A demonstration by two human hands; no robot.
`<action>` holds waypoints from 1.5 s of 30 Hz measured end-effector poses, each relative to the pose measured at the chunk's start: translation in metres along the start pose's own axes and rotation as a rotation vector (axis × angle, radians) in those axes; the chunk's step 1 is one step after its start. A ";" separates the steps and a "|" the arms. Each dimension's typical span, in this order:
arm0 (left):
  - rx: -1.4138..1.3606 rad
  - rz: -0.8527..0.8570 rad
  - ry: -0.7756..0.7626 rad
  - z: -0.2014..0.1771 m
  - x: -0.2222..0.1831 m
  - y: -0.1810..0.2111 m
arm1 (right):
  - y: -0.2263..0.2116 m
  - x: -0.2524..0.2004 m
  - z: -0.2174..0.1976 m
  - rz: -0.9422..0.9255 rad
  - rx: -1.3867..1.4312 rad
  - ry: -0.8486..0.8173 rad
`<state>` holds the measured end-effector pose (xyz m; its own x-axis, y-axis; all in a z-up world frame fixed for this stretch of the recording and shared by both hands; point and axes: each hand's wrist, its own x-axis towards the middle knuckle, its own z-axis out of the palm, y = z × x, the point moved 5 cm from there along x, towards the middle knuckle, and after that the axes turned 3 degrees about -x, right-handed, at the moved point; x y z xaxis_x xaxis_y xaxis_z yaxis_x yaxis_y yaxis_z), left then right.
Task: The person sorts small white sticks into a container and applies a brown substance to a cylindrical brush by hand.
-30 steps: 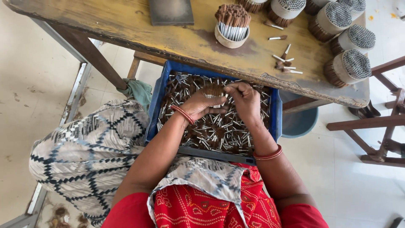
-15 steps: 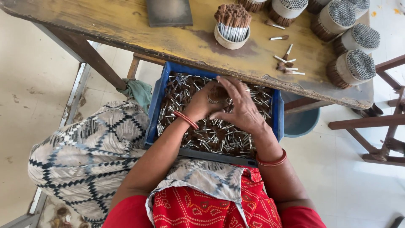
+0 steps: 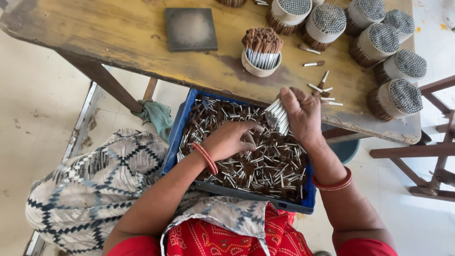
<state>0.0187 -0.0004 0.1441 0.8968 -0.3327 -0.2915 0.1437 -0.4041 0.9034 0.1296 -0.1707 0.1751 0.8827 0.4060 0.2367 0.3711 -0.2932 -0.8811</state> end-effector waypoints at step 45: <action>1.272 0.512 0.039 0.044 -0.034 -0.073 | -0.074 -0.065 0.008 -0.259 0.172 0.274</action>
<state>-0.0410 0.0028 0.0748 0.7473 -0.6644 0.0120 -0.6643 -0.7474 -0.0086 0.0425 -0.1683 0.2212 0.8191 0.1952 0.5395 0.5580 -0.0527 -0.8281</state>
